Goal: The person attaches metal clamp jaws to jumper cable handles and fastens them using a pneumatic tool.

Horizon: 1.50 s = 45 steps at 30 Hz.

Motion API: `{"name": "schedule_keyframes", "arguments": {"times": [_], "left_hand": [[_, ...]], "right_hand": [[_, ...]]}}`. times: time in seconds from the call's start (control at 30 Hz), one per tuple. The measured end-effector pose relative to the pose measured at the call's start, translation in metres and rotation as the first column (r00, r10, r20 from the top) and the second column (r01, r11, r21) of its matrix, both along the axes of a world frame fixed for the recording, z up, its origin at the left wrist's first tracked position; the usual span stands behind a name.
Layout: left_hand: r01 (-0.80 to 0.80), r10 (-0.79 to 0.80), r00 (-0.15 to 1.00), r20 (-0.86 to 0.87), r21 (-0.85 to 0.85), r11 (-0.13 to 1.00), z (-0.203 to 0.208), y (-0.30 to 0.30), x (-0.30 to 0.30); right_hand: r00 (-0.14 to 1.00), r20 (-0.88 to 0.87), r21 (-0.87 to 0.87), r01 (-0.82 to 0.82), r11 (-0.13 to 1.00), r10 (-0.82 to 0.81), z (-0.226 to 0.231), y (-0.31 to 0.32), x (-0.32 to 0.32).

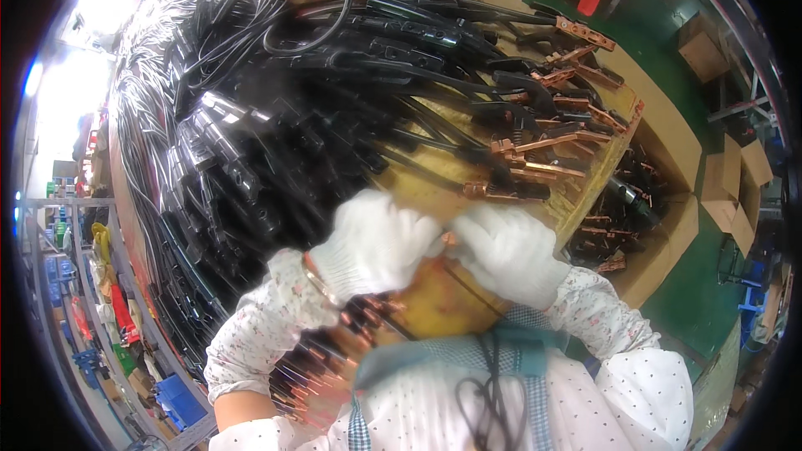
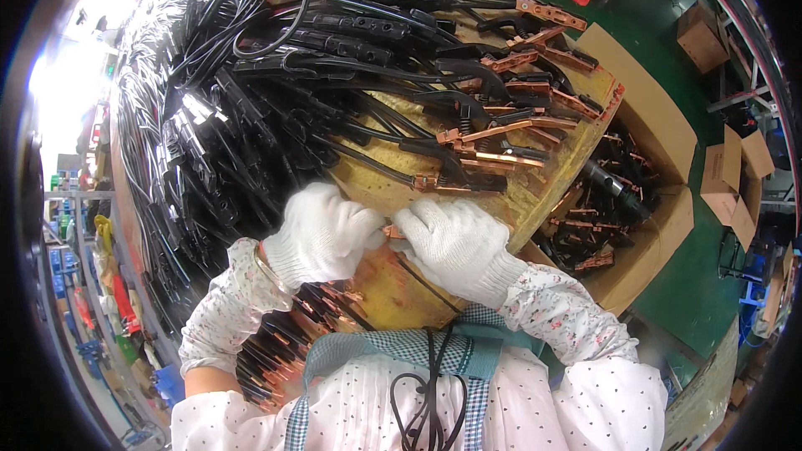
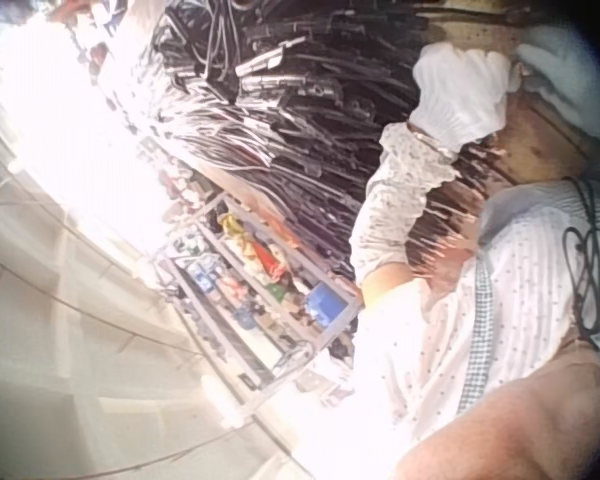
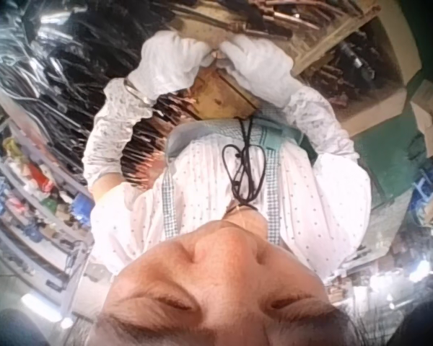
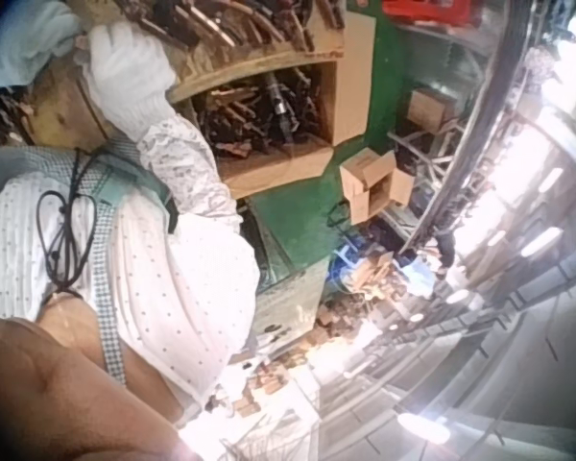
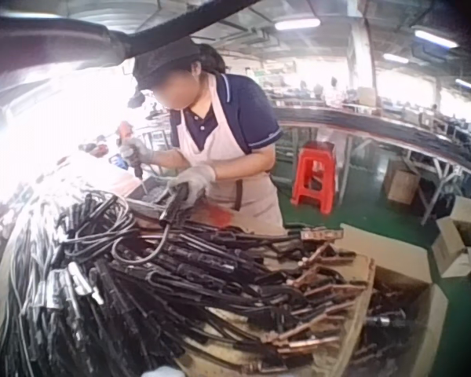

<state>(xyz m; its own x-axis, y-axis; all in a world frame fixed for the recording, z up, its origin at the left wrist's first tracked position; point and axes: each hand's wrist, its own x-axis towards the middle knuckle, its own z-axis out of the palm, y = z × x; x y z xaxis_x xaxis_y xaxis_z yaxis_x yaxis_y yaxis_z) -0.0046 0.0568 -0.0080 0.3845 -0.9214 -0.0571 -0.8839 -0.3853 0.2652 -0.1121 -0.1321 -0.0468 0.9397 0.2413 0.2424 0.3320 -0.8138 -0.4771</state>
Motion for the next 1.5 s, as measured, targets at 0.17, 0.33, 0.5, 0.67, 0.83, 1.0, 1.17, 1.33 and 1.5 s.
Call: {"name": "schedule_keyframes", "arguments": {"times": [0.17, 0.33, 0.5, 0.67, 0.83, 1.0, 1.17, 1.33, 1.5], "left_hand": [[-0.021, 0.020, 1.000, 0.012, 0.087, 0.996, 0.002, -0.002, -0.001], [-0.005, -0.001, 0.998, 0.064, 0.098, 0.995, 0.003, -0.002, -0.005], [0.003, 0.001, 1.000, -0.022, 0.203, 0.979, 0.006, -0.006, 0.000], [0.060, -0.061, 0.997, -0.043, -0.008, 0.998, 0.005, -0.004, 0.009], [0.060, -0.061, 0.998, -0.029, -0.025, 0.998, 0.002, -0.011, 0.011], [0.014, -0.016, 1.000, -0.026, -0.104, 0.994, -0.005, -0.006, 0.003], [0.028, -0.028, 1.000, 0.001, -0.144, 0.989, -0.003, -0.012, -0.002], [0.060, -0.060, 0.998, 0.007, -0.145, 0.988, -0.005, -0.016, -0.001], [0.111, -0.108, 0.994, 0.033, -0.092, 0.990, -0.005, -0.018, 0.002]], "right_hand": [[0.997, 0.015, 0.023, -0.075, 0.997, 0.075, -0.003, 0.000, 0.009], [0.998, 0.009, -0.016, -0.069, 0.997, 0.069, 0.003, 0.001, 0.013], [0.995, -0.006, -0.028, -0.098, 0.995, 0.098, 0.003, -0.003, 0.014], [0.994, 0.035, 0.061, -0.104, 0.993, 0.102, 0.007, -0.019, 0.008], [0.731, 0.144, 0.359, 0.589, 0.724, -0.666, -0.032, -0.074, -0.071], [0.239, -0.662, 0.518, 0.831, -0.203, -0.710, -0.119, -0.129, -0.102], [0.319, -0.837, 0.545, 0.567, -0.618, -0.445, -0.183, -0.190, -0.104], [0.361, -0.835, 0.542, 0.420, -0.727, -0.414, -0.227, -0.239, -0.064], [0.118, -0.538, -0.270, 0.914, 0.303, -0.835, -0.247, -0.255, -0.067]]}}
